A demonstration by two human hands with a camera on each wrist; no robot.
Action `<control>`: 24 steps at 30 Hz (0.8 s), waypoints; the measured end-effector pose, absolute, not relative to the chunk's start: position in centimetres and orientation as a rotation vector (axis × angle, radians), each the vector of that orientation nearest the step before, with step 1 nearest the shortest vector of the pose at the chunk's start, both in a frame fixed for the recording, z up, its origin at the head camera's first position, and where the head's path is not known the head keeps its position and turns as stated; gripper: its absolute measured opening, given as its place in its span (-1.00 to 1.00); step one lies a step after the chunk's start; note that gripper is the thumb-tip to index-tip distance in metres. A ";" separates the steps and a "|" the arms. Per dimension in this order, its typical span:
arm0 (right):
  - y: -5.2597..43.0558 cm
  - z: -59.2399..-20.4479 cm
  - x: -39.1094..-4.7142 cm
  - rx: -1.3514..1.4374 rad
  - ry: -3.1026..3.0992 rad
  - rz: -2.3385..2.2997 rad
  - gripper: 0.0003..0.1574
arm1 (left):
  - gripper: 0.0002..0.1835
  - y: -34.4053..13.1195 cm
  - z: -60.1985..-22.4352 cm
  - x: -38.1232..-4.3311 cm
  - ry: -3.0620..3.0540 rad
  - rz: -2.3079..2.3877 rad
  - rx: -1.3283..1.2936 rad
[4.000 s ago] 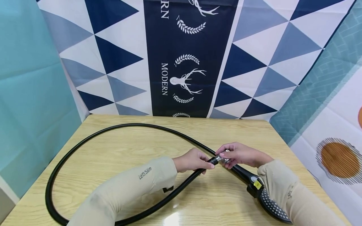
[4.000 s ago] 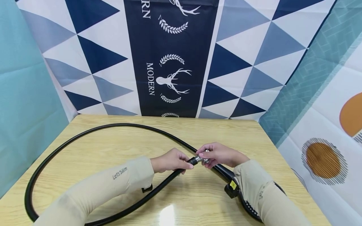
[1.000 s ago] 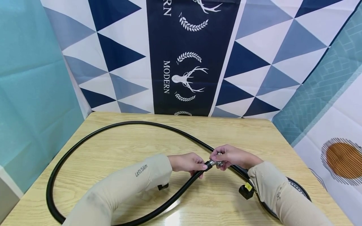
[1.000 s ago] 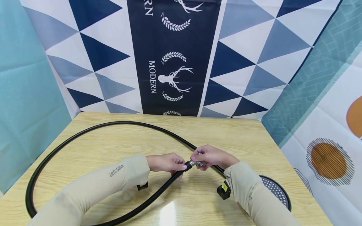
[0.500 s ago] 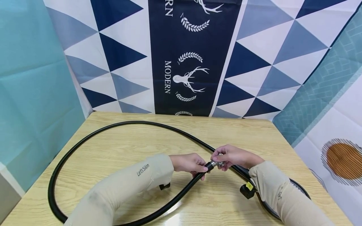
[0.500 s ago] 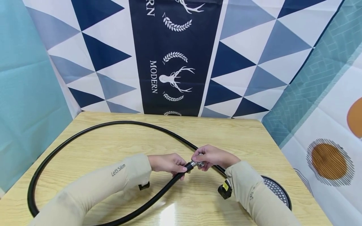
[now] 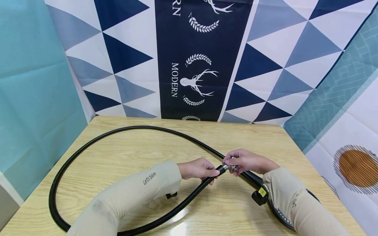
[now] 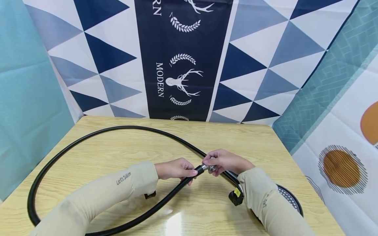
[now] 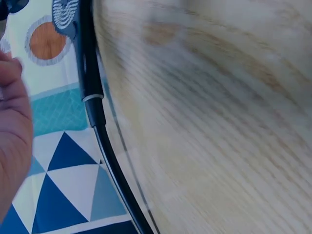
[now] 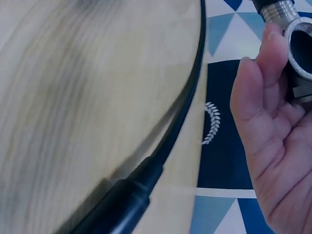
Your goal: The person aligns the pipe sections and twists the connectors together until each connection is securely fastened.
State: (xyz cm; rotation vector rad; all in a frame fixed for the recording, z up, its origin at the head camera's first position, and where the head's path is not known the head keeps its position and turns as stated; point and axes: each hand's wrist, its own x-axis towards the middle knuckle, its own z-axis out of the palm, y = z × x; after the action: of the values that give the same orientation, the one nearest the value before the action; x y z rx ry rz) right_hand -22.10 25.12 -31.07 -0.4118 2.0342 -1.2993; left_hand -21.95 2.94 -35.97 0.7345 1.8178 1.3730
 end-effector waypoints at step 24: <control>25.5 -30.1 -21.7 -0.436 2.051 -1.281 -0.63 | -0.69 3.5 -35.8 -21.6 1.861 1.366 0.809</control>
State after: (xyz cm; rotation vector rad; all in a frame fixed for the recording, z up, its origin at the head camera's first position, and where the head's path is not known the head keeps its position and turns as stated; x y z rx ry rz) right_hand -21.66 25.52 -30.08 -0.4356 2.0507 -1.2814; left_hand -21.61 3.53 -35.75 0.8086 1.8613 1.3660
